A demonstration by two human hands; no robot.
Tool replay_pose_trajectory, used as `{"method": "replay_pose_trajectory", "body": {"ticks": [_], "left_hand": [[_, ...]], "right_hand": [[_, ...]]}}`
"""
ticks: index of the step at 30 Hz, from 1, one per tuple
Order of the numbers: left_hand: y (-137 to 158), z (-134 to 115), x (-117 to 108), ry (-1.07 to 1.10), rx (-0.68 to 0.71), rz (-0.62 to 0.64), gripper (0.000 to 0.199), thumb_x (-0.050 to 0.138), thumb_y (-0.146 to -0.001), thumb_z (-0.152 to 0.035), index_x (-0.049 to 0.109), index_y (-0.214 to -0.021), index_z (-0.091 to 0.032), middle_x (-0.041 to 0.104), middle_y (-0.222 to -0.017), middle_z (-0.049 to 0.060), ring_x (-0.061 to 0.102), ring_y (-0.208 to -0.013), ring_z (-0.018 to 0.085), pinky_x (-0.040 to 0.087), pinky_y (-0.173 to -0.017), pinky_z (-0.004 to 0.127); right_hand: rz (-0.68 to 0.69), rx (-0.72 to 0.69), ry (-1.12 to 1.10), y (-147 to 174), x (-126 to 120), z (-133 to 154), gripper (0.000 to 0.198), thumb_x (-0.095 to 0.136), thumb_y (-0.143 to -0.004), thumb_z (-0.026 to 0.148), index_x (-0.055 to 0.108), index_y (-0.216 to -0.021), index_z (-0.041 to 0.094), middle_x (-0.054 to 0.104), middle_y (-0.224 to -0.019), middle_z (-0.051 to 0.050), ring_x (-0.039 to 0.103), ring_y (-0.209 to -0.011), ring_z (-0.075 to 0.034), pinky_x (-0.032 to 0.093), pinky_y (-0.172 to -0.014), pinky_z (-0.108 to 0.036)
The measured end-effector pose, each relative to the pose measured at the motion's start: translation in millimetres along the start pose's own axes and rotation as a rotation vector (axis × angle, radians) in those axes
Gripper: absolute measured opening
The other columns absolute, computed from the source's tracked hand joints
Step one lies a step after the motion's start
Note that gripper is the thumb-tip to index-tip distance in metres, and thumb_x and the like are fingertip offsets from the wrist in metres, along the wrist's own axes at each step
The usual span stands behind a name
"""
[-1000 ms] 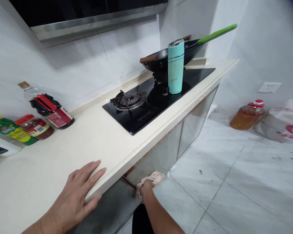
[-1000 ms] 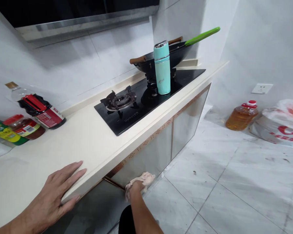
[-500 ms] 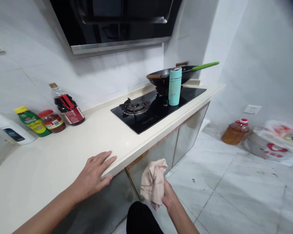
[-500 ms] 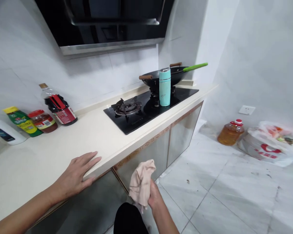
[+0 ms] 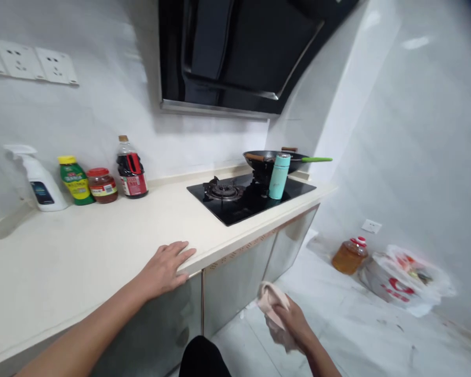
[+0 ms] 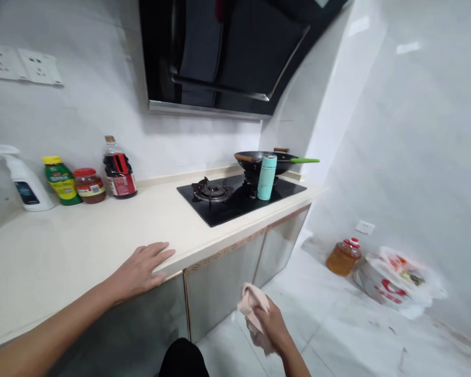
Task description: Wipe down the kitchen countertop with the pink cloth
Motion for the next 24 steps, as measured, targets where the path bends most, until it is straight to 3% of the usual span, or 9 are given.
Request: {"method": "replay_pose_trajectory", "body": {"ticks": [3, 6, 8, 12, 15, 17, 19, 21, 24], "left_hand": [[2, -3, -3, 0.037, -0.024, 0.000, 0.056, 0.057, -0.089, -0.029, 0.052, -0.145, -0.025, 0.049, -0.154, 0.013, 0.044, -0.140, 0.030, 0.036, -0.111, 0.045], [4, -2, -1, 0.067, -0.037, -0.031, 0.055, 0.059, -0.088, -0.031, 0.054, -0.143, -0.025, 0.049, -0.153, 0.013, 0.045, -0.139, 0.031, 0.036, -0.111, 0.047], [6, -1, 3, 0.080, -0.035, -0.051, 0.056, 0.061, -0.088, -0.033, 0.054, -0.143, -0.025, 0.050, -0.152, 0.013, 0.045, -0.139, 0.032, 0.036, -0.110, 0.047], [8, 1, 7, 0.103, -0.039, -0.073, 0.057, 0.064, -0.086, -0.032, 0.054, -0.142, -0.026, 0.052, -0.150, 0.013, 0.047, -0.138, 0.031, 0.037, -0.110, 0.045], [9, 1, 7, 0.120, -0.050, -0.085, 0.057, 0.066, -0.085, -0.031, 0.054, -0.141, -0.026, 0.052, -0.150, 0.012, 0.047, -0.138, 0.030, 0.038, -0.110, 0.044], [10, 0, 6, 0.128, -0.056, -0.087, 0.057, 0.066, -0.085, -0.032, 0.055, -0.140, -0.026, 0.052, -0.150, 0.012, 0.047, -0.139, 0.030, 0.038, -0.110, 0.045], [10, 0, 6, 0.128, -0.062, -0.087, 0.058, 0.067, -0.084, -0.032, 0.055, -0.141, -0.026, 0.052, -0.150, 0.012, 0.046, -0.139, 0.030, 0.038, -0.111, 0.045], [11, 1, 7, 0.117, -0.069, -0.086, 0.058, 0.067, -0.085, -0.032, 0.054, -0.141, -0.027, 0.052, -0.150, 0.012, 0.046, -0.139, 0.030, 0.038, -0.111, 0.045], [12, 0, 8, 0.112, -0.073, -0.071, 0.060, 0.067, -0.085, -0.033, 0.053, -0.143, -0.027, 0.052, -0.149, 0.013, 0.047, -0.139, 0.030, 0.038, -0.111, 0.047]], "right_hand": [[-0.002, -0.129, 0.230, -9, -8, 27, 0.036, 0.070, -0.065, 0.050, 0.075, -0.091, 0.026, 0.073, -0.093, -0.008, 0.067, -0.095, -0.039, 0.056, -0.085, -0.048], [0.056, -0.321, 0.433, -20, -9, 61, 0.035, 0.063, -0.060, 0.046, 0.074, -0.087, 0.027, 0.072, -0.096, -0.009, 0.065, -0.101, -0.040, 0.053, -0.093, -0.050], [0.047, -0.460, 0.505, -28, -8, 90, 0.045, 0.055, -0.057, 0.043, 0.072, -0.096, 0.028, 0.071, -0.105, -0.007, 0.062, -0.107, -0.038, 0.050, -0.098, -0.048], [-0.133, -0.744, 0.627, -49, 5, 170, 0.058, 0.046, -0.060, 0.038, 0.065, -0.113, 0.026, 0.067, -0.118, -0.007, 0.059, -0.113, -0.035, 0.046, -0.103, -0.048], [-0.235, -0.862, 0.607, -74, 34, 228, 0.063, 0.045, -0.061, 0.035, 0.061, -0.121, 0.023, 0.061, -0.127, -0.009, 0.054, -0.120, -0.033, 0.037, -0.111, -0.049], [-0.228, -0.898, 0.577, -95, 61, 249, 0.064, 0.046, -0.061, 0.034, 0.060, -0.121, 0.020, 0.053, -0.138, -0.012, 0.044, -0.132, -0.032, 0.029, -0.117, -0.047], [-0.130, -0.873, 0.575, -114, 87, 254, 0.057, 0.052, -0.062, 0.035, 0.064, -0.115, 0.018, 0.050, -0.141, -0.014, 0.042, -0.135, -0.032, 0.030, -0.117, -0.044], [0.019, -0.786, 0.590, -128, 107, 248, 0.045, 0.062, -0.063, 0.038, 0.069, -0.103, 0.019, 0.060, -0.127, -0.015, 0.053, -0.123, -0.033, 0.041, -0.108, -0.044], [0.161, -0.663, 0.575, -139, 117, 240, 0.034, 0.075, -0.063, 0.044, 0.071, -0.088, 0.020, 0.069, -0.104, -0.012, 0.062, -0.104, -0.034, 0.049, -0.095, -0.043]]}}
Point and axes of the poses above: each hand's wrist, its own y-axis away from the middle knuckle, its own x-axis out of the palm, z = x × y, the point moved 2 cm from there along -y, towards the middle knuckle
